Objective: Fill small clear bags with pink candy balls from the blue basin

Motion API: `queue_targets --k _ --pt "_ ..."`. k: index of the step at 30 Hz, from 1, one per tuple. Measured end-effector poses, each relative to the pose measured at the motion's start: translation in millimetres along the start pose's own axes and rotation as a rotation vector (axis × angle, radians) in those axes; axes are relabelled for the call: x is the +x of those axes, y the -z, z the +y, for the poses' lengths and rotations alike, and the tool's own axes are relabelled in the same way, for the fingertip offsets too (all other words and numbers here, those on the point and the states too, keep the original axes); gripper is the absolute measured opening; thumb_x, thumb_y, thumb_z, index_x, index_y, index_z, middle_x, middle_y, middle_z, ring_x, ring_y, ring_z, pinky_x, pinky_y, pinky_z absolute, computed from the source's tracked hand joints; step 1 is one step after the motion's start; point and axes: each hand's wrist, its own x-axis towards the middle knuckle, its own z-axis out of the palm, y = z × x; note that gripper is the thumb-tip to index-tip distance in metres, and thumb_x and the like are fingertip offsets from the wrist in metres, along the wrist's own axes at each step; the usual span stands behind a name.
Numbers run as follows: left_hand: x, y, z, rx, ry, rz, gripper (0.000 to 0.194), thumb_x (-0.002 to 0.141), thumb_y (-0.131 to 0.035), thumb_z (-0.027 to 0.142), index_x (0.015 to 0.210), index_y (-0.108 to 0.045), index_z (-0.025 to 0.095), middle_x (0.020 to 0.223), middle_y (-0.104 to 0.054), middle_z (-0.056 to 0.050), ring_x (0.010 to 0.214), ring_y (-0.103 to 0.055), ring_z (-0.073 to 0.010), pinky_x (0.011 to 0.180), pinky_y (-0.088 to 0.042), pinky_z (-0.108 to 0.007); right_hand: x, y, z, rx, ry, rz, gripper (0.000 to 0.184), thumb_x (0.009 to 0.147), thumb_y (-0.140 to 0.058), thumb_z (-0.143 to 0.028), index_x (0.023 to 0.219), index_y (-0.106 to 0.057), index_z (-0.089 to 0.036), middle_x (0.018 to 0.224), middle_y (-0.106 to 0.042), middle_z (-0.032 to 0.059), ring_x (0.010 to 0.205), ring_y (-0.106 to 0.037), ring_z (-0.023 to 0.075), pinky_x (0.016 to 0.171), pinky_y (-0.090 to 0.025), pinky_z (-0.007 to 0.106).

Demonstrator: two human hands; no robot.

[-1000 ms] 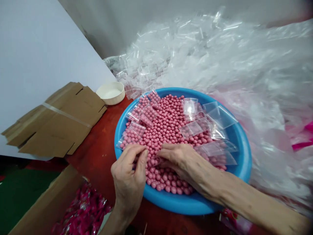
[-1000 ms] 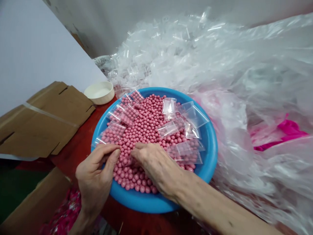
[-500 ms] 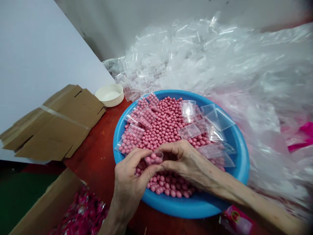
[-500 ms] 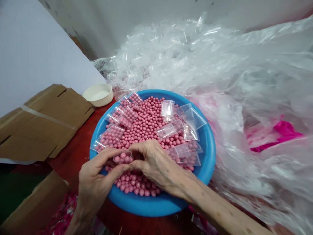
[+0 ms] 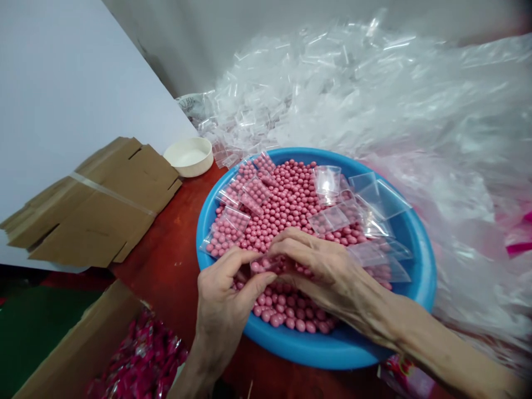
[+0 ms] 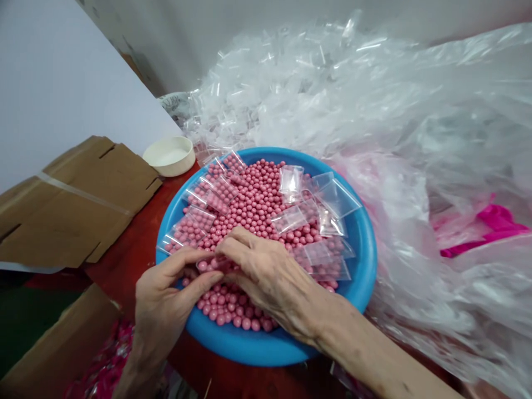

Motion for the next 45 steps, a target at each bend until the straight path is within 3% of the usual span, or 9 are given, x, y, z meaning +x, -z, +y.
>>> queue_targets --k 8,13,18,23,27,33,38,42,45 --pt "1 2.0 1 -0.049 -0.013 -0.001 0.020 0.067 -0.073 0.008 0.083 -0.067 0.019 0.071 -0.066 0.006 0.059 -0.059 -0.0065 0.056 -0.049 -0.013 -2 -3 -2 -0.016 0.029 -0.014 0.015 0.092 -0.046 -0.014 0.101 -0.058 -0.018 0.094 -0.058 0.0060 0.081 -0.059 0.0149 0.065 -0.050 0.024" --pt "3 9.5 -3 -0.078 -0.082 -0.098 0.026 0.075 -0.065 0.006 0.098 -0.067 0.018 0.088 -0.071 0.001 0.080 -0.065 -0.0098 0.072 -0.052 -0.016 0 -1 -4 0.016 0.007 0.063 0.018 0.088 -0.054 -0.014 0.105 -0.056 -0.016 0.088 -0.062 0.0037 0.078 -0.060 0.0143 0.066 -0.049 0.024" --pt "-1 11.6 -6 -0.206 0.055 -0.122 0.042 0.081 -0.060 0.011 0.120 -0.057 0.024 0.094 -0.070 0.002 0.070 -0.066 -0.0067 0.066 -0.054 -0.014 0 3 -8 0.090 -0.129 0.180 0.021 0.080 -0.064 -0.009 0.099 -0.059 -0.015 0.087 -0.068 0.0020 0.076 -0.063 0.0127 0.067 -0.047 0.022" --pt "-6 11.8 -7 -0.122 -0.061 -0.147 0.031 0.075 -0.066 0.008 0.101 -0.063 0.025 0.085 -0.069 0.005 0.067 -0.064 -0.0057 0.064 -0.052 -0.011 1 8 -13 0.218 -0.195 0.114 0.017 0.078 -0.065 -0.006 0.091 -0.063 -0.017 0.077 -0.068 -0.0027 0.066 -0.062 0.0098 0.060 -0.045 0.019" --pt "-5 14.7 -8 -0.171 -0.040 -0.127 0.034 0.076 -0.066 0.009 0.104 -0.061 0.027 0.082 -0.068 0.006 0.064 -0.064 -0.0054 0.060 -0.051 -0.010 2 10 -15 0.308 -0.239 0.114 0.011 0.081 -0.063 -0.011 0.088 -0.064 -0.019 0.077 -0.068 -0.0034 0.066 -0.061 0.0097 0.060 -0.045 0.019" --pt "1 13.6 -8 -0.155 -0.099 -0.204 0.016 0.073 -0.068 0.009 0.083 -0.061 0.019 0.074 -0.067 0.004 0.061 -0.065 -0.0080 0.057 -0.052 -0.013 0 9 -12 0.289 -0.224 0.098 0.016 0.079 -0.064 -0.008 0.090 -0.064 -0.020 0.079 -0.067 -0.0048 0.067 -0.061 0.0087 0.061 -0.044 0.019" --pt "0 10.9 -6 -0.178 -0.060 -0.177 0.025 0.071 -0.069 0.006 0.090 -0.063 0.022 0.078 -0.068 0.005 0.059 -0.065 -0.0059 0.057 -0.053 -0.010 -2 9 -13 0.267 -0.229 0.150 0.017 0.081 -0.064 -0.008 0.094 -0.063 -0.019 0.083 -0.067 -0.0043 0.072 -0.061 0.0077 0.064 -0.044 0.017" --pt "-4 8.2 -6 -0.288 0.047 -0.044 0.048 0.071 -0.069 0.006 0.112 -0.059 0.029 0.086 -0.070 0.005 0.061 -0.066 -0.0060 0.059 -0.056 -0.011 0 9 -12 0.226 -0.156 0.203 0.022 0.082 -0.062 -0.007 0.101 -0.062 -0.017 0.090 -0.067 0.0001 0.080 -0.061 0.0105 0.070 -0.045 0.021" --pt "-6 5.3 -7 -0.323 0.086 0.017 0.047 0.069 -0.072 0.010 0.112 -0.060 0.026 0.087 -0.070 0.001 0.065 -0.068 -0.0099 0.060 -0.058 -0.016 1 9 -11 0.267 -0.206 0.262 0.014 0.084 -0.061 -0.013 0.098 -0.063 -0.017 0.085 -0.066 0.0005 0.077 -0.060 0.0123 0.068 -0.046 0.024"
